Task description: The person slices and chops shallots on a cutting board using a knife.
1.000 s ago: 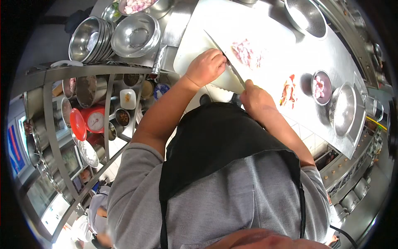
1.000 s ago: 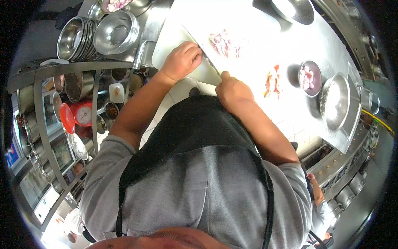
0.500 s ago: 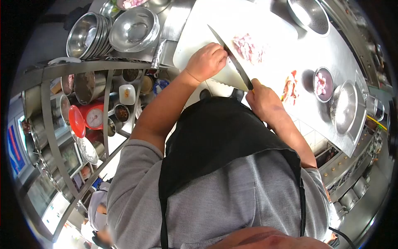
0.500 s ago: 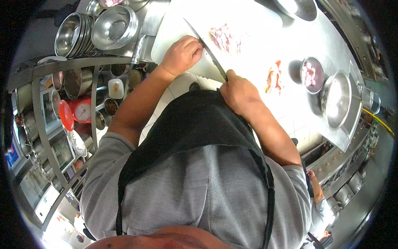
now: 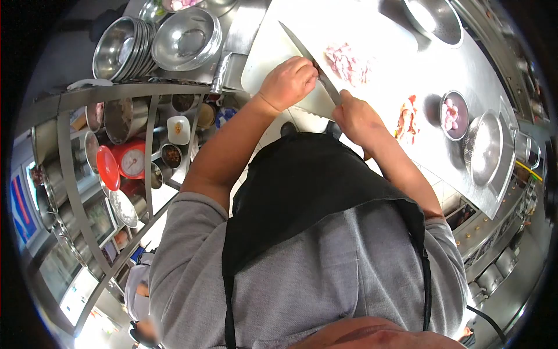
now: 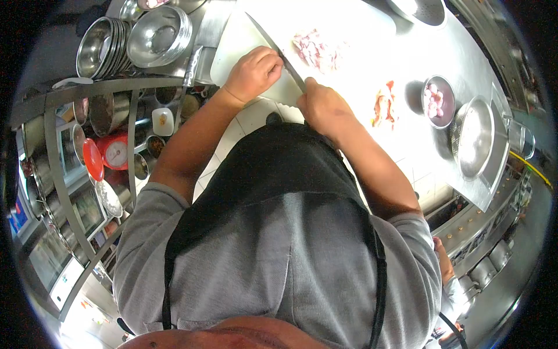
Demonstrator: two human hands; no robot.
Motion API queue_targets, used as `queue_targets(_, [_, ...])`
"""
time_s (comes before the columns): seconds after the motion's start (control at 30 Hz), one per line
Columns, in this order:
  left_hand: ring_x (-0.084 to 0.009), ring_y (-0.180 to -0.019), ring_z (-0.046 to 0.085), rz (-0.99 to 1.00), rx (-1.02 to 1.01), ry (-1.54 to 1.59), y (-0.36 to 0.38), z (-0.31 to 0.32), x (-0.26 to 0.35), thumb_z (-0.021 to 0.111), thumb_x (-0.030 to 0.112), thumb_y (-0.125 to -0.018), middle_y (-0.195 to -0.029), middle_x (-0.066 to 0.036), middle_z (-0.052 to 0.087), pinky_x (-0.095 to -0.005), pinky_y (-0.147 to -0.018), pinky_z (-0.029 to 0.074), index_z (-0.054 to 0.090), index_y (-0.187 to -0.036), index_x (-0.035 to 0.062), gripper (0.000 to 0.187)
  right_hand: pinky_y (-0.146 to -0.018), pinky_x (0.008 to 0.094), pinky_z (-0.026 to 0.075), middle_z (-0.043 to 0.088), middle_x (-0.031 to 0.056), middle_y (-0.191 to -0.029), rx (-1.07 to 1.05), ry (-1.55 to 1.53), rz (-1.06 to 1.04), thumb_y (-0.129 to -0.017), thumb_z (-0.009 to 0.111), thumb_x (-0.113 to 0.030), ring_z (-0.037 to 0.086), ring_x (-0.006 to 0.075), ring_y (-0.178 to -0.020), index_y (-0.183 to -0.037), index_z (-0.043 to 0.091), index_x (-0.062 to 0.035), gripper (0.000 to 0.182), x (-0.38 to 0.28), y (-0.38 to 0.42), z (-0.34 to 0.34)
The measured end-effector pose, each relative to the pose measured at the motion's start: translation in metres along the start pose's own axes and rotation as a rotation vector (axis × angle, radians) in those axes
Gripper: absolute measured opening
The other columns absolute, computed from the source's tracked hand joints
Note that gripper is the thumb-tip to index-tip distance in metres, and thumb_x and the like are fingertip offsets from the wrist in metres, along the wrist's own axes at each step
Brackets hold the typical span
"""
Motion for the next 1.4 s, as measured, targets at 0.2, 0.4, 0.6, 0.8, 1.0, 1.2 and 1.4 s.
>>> queue_targets(0.2, [-0.0309,-0.087,0.069,-0.051,-0.007,0.022,0.0,-0.002,-0.002,0.073,-0.001,-0.082,-0.093,-0.01,0.069,-0.04,-0.077,0.058,0.068,-0.091,0.0042,0.012,-0.084,0.0523,0.055,0.069,0.0335,-0.095,0.055,-0.265,0.065,-0.098,0.052,-0.025,0.07,0.0482,-0.093,-0.118,0.057,0.0045,0.036,0.008,0.003,-0.023])
queue_targets(0.4, [-0.0321,-0.09,0.067,-0.111,0.04,-0.003,-0.001,-0.004,-0.005,0.069,0.002,-0.085,-0.095,-0.01,0.067,-0.0424,-0.081,0.056,0.067,-0.094,0.0053,0.01,-0.085,0.052,0.057,0.071,0.0268,-0.101,0.229,0.012,0.149,-0.099,0.056,-0.027,0.072,0.0423,-0.094,-0.123,0.059,-0.0028,0.034,0.024,0.032,-0.049])
queue_targets(0.6, [-0.0326,-0.091,0.067,-0.157,0.164,0.073,-0.005,-0.006,-0.003,0.068,-0.001,-0.084,-0.097,-0.012,0.069,-0.0417,-0.081,0.056,0.067,-0.096,0.0044,0.013,-0.08,0.0491,0.058,0.069,0.0138,-0.113,0.656,0.183,-0.05,-0.094,0.069,-0.021,0.07,0.0405,-0.092,-0.123,0.061,-0.0116,0.032,0.061,0.043,-0.032])
queue_targets(0.8, [-0.0351,-0.098,0.068,-0.161,0.41,0.041,-0.029,-0.055,-0.006,0.072,0.001,-0.084,-0.106,-0.013,0.071,-0.0449,-0.088,0.055,0.068,-0.102,0.0035,0.018,-0.076,0.0488,0.059,0.065,0.0129,-0.107,0.832,0.24,-0.098,-0.087,0.074,-0.017,0.07,0.0393,-0.087,-0.114,0.06,-0.009,0.031,0.086,0.03,-0.022])
queue_targets(1.0, [-0.0374,-0.152,0.038,-0.007,-0.324,-0.285,-0.07,-0.073,-0.013,0.064,0.049,-0.1,-0.154,-0.021,0.052,-0.0538,-0.128,0.022,0.06,-0.143,0.0057,0.061,-0.075,0.0475,0.057,0.063,0.0127,-0.102,0.814,0.265,-0.207,-0.084,0.075,-0.013,0.068,0.0382,-0.088,-0.106,0.06,-0.0079,0.028,0.075,0.034,-0.022])
queue_targets(1.2, [-0.037,-0.161,0.019,-0.003,-0.66,-0.314,-0.067,-0.047,-0.011,0.039,0.073,-0.103,-0.17,-0.02,0.032,-0.0559,-0.131,0.007,0.038,-0.163,0.0113,0.086,-0.078,0.0468,0.055,0.063,0.0103,-0.102,0.774,0.311,-0.318,-0.083,0.075,-0.011,0.069,0.0338,-0.092,-0.11,0.062,-0.0109,0.029,0.053,0.039,-0.032])
queue_targets(1.4, [-0.0371,-0.161,0.02,-0.056,-0.645,-0.12,-0.076,-0.023,-0.012,0.037,0.07,-0.105,-0.171,-0.019,0.03,-0.0561,-0.13,0.007,0.033,-0.166,0.0142,0.083,-0.083,0.0449,0.057,0.064,0.0105,-0.103,0.658,0.363,-0.242,-0.082,0.076,-0.013,0.07,0.0302,-0.098,-0.111,0.061,-0.013,0.033,0.055,0.027,-0.049])
Point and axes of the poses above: each hand's wrist, its own y-axis away from the middle knuckle, its own z-axis out of the palm, x = y × z, the point moved 1 cm from there along -y, towards the middle knuckle
